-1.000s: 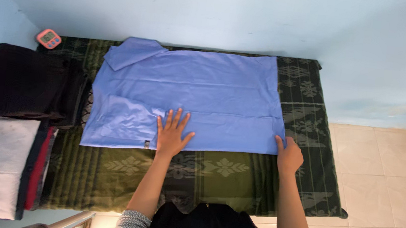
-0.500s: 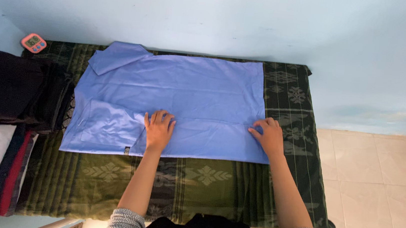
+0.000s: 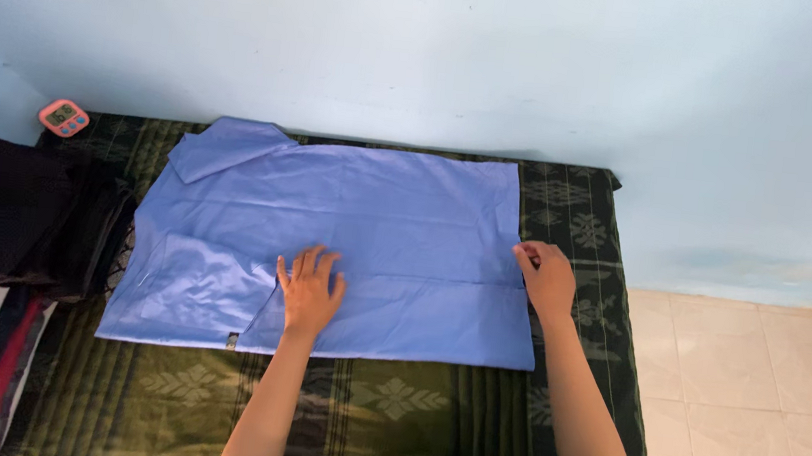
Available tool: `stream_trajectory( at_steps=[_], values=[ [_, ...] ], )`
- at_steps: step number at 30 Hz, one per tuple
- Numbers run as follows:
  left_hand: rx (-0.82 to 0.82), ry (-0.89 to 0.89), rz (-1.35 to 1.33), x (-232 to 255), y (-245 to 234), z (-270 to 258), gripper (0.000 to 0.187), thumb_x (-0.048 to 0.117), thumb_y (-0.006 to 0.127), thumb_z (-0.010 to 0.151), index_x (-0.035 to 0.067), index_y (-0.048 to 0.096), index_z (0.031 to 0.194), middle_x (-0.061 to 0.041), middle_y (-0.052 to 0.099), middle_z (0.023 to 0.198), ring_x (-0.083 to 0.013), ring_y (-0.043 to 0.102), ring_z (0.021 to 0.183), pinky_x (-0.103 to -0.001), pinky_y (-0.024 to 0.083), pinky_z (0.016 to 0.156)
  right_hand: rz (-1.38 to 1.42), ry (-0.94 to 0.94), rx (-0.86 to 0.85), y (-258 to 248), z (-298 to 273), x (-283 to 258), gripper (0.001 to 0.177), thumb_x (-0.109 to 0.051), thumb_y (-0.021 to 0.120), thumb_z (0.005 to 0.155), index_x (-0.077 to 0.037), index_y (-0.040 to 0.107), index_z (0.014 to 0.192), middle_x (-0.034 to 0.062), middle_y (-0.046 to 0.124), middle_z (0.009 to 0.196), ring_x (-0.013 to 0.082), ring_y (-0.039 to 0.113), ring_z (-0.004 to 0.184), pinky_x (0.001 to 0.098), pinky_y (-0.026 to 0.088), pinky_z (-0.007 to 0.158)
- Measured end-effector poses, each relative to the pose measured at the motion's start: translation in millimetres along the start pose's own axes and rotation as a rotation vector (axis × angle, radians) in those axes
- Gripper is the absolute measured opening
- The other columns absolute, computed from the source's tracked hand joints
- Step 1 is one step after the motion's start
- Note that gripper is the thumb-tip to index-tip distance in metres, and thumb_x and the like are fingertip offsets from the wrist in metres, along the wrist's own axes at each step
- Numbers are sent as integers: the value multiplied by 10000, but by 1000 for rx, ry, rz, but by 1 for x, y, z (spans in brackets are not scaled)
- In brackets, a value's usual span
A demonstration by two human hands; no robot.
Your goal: The person folds a blue shirt on a mattress by hand, smoothing the fabric and folding the sleeves and body into a neat rectangle.
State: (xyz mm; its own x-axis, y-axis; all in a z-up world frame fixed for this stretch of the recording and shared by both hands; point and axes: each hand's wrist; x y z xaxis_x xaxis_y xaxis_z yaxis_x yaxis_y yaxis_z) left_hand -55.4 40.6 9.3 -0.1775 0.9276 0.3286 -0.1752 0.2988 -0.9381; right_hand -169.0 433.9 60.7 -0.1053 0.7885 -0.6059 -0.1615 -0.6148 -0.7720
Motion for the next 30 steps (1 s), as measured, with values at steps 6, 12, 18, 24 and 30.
stream_trajectory(
  at_steps=[6, 12, 18, 24, 30],
  values=[
    [-82, 22, 152, 17, 10, 26, 684, 629, 409, 977, 327, 321, 1584, -12, 207, 1685, -299, 147, 1552, -605, 72, 1225, -215, -4, 153, 50, 47, 15, 303, -402, 792, 889, -119, 784, 1000, 123, 692, 1049, 335, 634, 966, 459, 507, 781],
    [-109, 12, 232, 20, 8, 26, 690, 651, 352, 985, 361, 262, 1604, 10, 175, 1697, -279, 128, 1558, -584, 74, 1242, -173, 31, 158, 58, 64, 28, 305, -406, 792, 902, -126, 753, 1015, 71, 693, 1121, 304, 638, 1043, 447, 501, 877],
    [-145, -12, 237, 24, 4, 30, 688, 656, 345, 978, 369, 251, 1595, 15, 163, 1690, -268, 118, 1553, -587, 74, 1237, -247, -103, 260, 49, 42, -24, 447, -301, 694, 956, -101, 605, 1346, 139, 639, 1299, 374, 590, 1192, 533, 446, 901],
    [-150, -15, 228, 23, 4, 31, 685, 658, 347, 984, 363, 256, 1596, 12, 159, 1698, -276, 115, 1558, -598, 70, 1235, -322, -413, -281, 69, -16, -37, 721, -546, 444, 1022, -107, 349, 1586, 145, 308, 1661, 332, 230, 1543, 551, 180, 1217],
    [-165, -19, 214, 21, 5, 29, 698, 664, 344, 974, 365, 253, 1598, 8, 156, 1694, -289, 114, 1553, -610, 67, 1229, -490, -23, -154, 29, -14, 41, 773, -592, 335, 1027, -73, 292, 1599, 111, 235, 1687, 289, 154, 1567, 592, 102, 1226]
  ],
)
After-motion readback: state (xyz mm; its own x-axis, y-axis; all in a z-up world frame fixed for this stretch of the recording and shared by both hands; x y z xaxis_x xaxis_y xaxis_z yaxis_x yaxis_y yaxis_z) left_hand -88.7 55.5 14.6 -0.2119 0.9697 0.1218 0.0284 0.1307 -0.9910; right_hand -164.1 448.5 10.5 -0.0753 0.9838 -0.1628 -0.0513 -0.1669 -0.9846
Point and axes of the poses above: each hand's wrist, its own z-axis towards the middle knuckle, its own y-axis out of the palm, x = y × z
